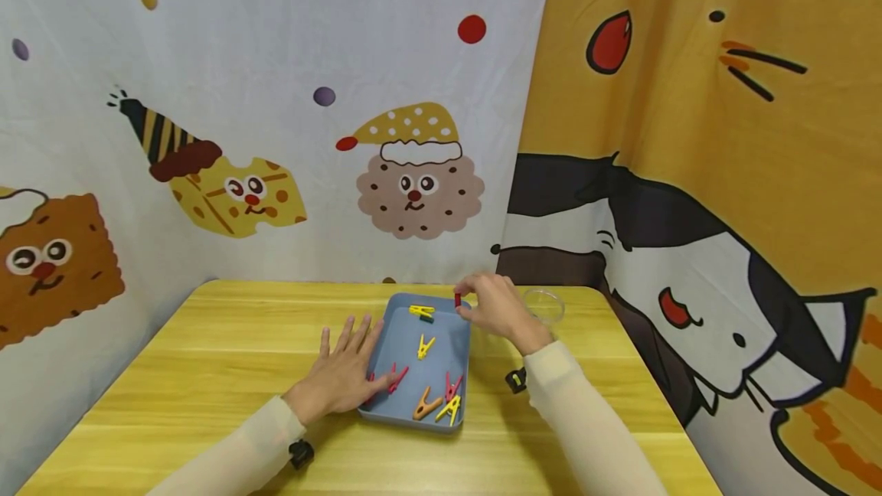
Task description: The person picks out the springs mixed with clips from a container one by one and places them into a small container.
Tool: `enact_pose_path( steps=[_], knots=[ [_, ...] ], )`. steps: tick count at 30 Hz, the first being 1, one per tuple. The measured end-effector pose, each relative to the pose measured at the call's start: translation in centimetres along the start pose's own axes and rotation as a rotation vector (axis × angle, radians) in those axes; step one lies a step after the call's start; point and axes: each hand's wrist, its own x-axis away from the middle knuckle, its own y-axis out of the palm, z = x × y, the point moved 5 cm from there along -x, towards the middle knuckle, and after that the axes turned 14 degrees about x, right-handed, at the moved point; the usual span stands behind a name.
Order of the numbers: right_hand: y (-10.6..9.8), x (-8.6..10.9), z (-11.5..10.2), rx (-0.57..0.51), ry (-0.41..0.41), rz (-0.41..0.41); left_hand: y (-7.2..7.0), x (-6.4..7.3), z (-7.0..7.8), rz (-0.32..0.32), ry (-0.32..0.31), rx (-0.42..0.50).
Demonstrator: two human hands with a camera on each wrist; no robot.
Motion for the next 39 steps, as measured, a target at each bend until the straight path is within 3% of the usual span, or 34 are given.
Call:
enact_pose_path(
  steps=[39],
  knots=[
    [-1.8,2.6,5.3,0.027,0.102,0.048,0.1,-0.2,-0.1,0.010,0.004,0.014]
  ],
)
